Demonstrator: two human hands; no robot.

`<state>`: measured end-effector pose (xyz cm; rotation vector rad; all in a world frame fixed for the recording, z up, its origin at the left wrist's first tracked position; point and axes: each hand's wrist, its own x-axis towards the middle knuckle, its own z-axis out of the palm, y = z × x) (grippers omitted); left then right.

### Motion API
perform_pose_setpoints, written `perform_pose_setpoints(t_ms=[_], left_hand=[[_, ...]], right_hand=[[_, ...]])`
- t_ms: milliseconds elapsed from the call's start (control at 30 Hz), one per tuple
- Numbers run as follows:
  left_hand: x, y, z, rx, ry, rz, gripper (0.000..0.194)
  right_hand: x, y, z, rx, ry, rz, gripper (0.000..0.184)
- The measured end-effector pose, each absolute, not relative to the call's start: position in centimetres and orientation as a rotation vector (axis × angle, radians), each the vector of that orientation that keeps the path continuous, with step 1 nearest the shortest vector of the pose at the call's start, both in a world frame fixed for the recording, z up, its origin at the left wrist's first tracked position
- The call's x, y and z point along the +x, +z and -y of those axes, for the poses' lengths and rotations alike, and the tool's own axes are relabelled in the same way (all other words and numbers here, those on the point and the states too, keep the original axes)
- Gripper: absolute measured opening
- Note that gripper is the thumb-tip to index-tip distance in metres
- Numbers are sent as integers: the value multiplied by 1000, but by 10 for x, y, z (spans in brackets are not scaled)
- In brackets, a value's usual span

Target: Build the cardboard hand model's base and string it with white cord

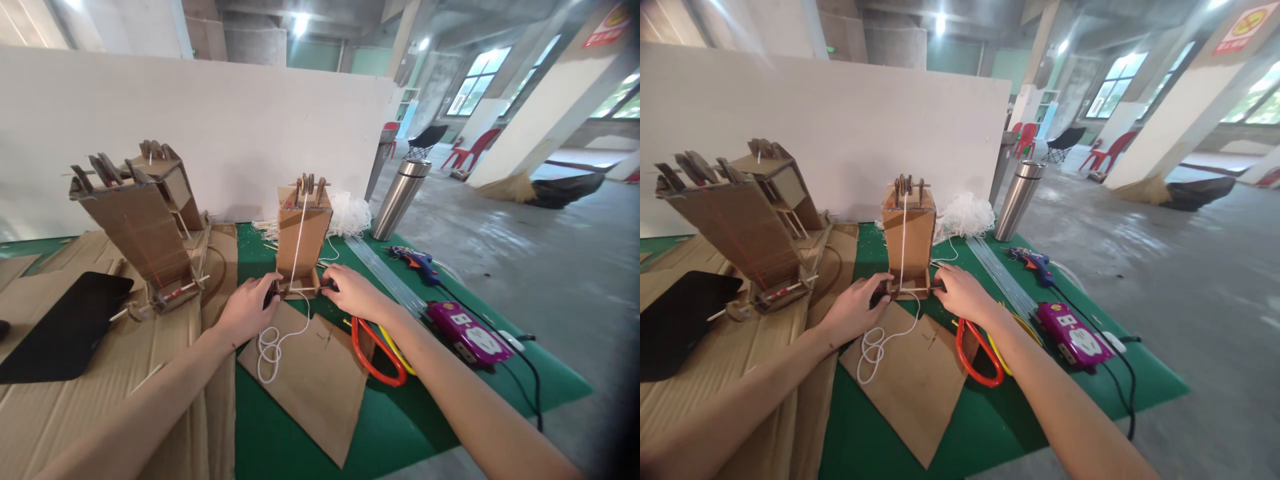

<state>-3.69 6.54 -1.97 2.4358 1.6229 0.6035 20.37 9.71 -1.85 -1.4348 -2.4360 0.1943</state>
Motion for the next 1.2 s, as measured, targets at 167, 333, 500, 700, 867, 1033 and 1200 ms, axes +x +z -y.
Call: perform_pose_setpoints(t_ms=[167,333,500,700,867,1033,1200], left_hand=[[-38,-20,-65,2453,596,-1645,38],[-40,-21,-68,2510,570,-1671,35],[-40,-22,-69,2520,546,-1707,34],[-38,-20,-69,2553,517,-1728,34],[-37,-18,-68,2574,493,-1749,35],[-38,-19,-67,2577,489,-1766,35],[-38,-19,-67,2584,503,-1746,35]], right_hand=[[204,-19,-98,-1415,200,2447,7],[204,-17,-96,-1427,220,2409,4],[193,4,-71,-1388,186,2294,2],[175,9,-48,-1273,301,2725,14],[179,1,-51,-1255,172,2795,19],[183,-1,-52,-1264,93,2748,18],[191,7,-47,-1353,46,2684,24]])
